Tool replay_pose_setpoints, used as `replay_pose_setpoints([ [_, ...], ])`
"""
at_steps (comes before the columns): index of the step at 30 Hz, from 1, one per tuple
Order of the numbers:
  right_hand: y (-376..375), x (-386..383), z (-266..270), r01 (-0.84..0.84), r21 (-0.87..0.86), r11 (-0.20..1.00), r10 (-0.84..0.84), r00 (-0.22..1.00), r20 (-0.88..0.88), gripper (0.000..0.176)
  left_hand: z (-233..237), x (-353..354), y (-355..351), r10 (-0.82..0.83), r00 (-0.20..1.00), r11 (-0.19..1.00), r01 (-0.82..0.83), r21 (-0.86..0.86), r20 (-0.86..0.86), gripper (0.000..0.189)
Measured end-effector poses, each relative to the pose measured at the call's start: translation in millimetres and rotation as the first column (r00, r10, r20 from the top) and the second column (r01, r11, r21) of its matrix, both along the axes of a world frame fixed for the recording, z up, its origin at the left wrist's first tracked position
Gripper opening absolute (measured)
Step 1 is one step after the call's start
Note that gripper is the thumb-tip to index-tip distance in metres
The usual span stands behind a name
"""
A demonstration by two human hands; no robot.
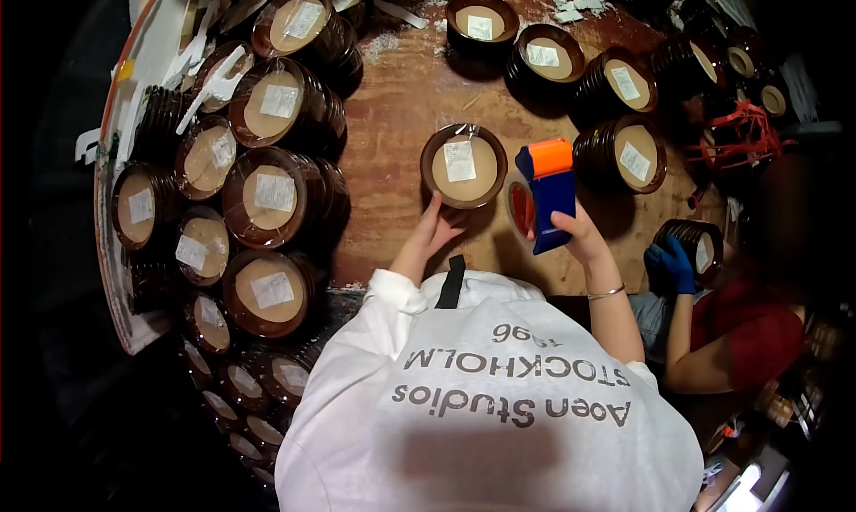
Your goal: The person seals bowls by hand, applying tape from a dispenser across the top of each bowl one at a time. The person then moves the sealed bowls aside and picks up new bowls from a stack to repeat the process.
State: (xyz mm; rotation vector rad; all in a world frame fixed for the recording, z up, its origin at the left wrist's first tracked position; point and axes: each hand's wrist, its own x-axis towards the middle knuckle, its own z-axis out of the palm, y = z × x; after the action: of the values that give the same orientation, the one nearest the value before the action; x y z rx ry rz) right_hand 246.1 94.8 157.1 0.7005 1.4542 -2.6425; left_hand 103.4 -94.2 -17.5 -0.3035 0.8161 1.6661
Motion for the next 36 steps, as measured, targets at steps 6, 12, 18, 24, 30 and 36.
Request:
replay_pose_setpoints([
  [6,-23.4,-1.4,35.3,-0.133,0.234,0.963,0.108,0.988,0.114,0.043,140.4,-43.9,-20.9,0.085,0.572,0.986,-0.166,-0.014,-0.816,0.031],
  [12,-37.9,-7.1,59.3,-0.338,0.317,0.886,0.293,0.939,0.182,0.048,236.1,-52.5,-2.1,-0.156,0.132,0.939,0.327,-0.106,-0.979,0.036],
  [18,-43.8,-2.3,71.7,-0.393,0.297,0.87,0.357,0.918,0.172,0.05,241.9,-49.2,-2.7,-0.189,0.135,0.886,0.45,-0.109,-0.973,0.033],
  [24,-43.9,0.2,78.2,-0.435,0.316,0.843,0.41,0.901,0.145,0.05,242.9,-48.5,-6.5,-0.211,0.145,0.864,0.491,-0.115,-0.967,0.019],
  [30,-43.5,-0.7,83.3,-0.459,0.327,0.826,0.439,0.888,0.137,0.05,240.1,-45.7,-9.9,-0.307,0.113,0.856,0.467,-0.222,-0.945,0.021],
  [36,-41.2,-1.5,86.8,-0.5,0.31,0.808,0.469,0.866,0.173,0.05,229.6,-37.7,-10.0,-0.157,0.274,0.923,0.383,-0.043,-0.949,0.023],
])
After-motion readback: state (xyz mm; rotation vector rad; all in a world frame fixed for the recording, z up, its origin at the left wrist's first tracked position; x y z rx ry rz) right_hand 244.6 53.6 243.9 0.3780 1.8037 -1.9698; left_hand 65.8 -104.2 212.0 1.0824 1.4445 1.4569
